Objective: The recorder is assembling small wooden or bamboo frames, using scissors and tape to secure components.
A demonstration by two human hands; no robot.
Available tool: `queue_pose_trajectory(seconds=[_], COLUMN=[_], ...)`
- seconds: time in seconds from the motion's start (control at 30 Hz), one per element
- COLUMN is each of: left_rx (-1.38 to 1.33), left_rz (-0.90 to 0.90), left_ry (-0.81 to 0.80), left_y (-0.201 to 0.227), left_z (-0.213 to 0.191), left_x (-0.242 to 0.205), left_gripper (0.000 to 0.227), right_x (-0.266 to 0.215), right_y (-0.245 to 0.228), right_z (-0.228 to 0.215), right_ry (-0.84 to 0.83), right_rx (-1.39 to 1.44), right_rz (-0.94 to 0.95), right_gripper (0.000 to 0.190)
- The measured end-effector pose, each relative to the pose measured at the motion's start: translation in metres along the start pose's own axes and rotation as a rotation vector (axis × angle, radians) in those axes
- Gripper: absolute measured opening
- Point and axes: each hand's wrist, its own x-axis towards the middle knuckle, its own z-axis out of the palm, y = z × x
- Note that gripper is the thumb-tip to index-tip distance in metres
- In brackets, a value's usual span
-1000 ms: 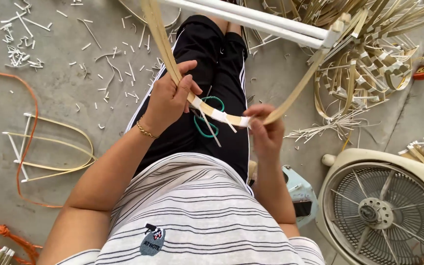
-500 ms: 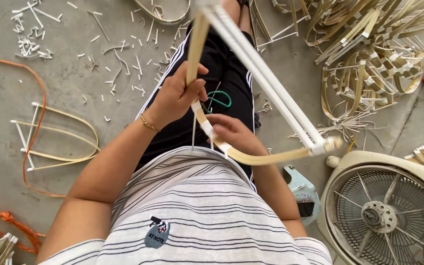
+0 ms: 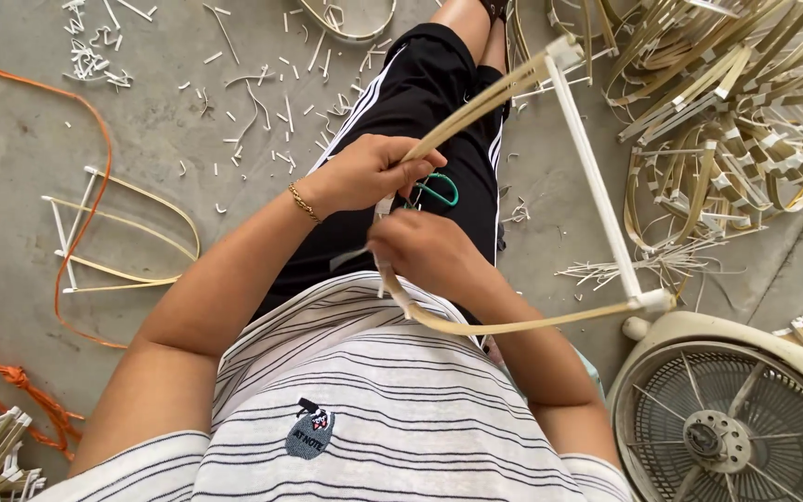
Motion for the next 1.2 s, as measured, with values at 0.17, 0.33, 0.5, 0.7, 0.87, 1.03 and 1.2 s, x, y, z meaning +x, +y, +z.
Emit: queue_pose_trajectory(seconds=[0.17,0.33,0.5,0.7,0.87,1.03,1.2], left_rx=[-0.204,-0.325,-0.387,-0.7,-0.605,-0.499,-0.578], left_rz=[0.071,0.161,0.309,0.287,0.289,0.276,0.32], left_ry=[-0.077,-0.17,-0.178,-0.128,-0.048,-0.079,-0.065], left_y=[-0.014,-0.022,-0.059,-0.04,-0.043,-0.03,-0.038], left_z=[0.001,-0.004,0.0,0.012,0.022,0.043,0.025], left_x=[-0.007,-0.01,-0.01,-0.02,-0.031,-0.046,-0.03], left_gripper=[0.031,0.033,0.039,0.04,0.042,0.043,0.042], right_x=[-0.023,-0.022,-0.011,-0.018,-0.051,-0.076,-0.114], right_y=[0.021,0.015,0.006,-0.007,0.023,0.03,0.062], right_z=[0.034,0.06,0.069,0.08,0.092,0.083,0.107], right_ry=[0.199,0.273,0.234,0.163,0.055,0.105,-0.006], right_rx=[0.442,0.82,0.63,0.404,0.989,0.861,1.245], right_rz=[0.112,0.132,0.065,0.023,0.316,0.189,0.437], right_gripper=[0.012,0.017,0.021,0.015,0.017,0.026,0.021])
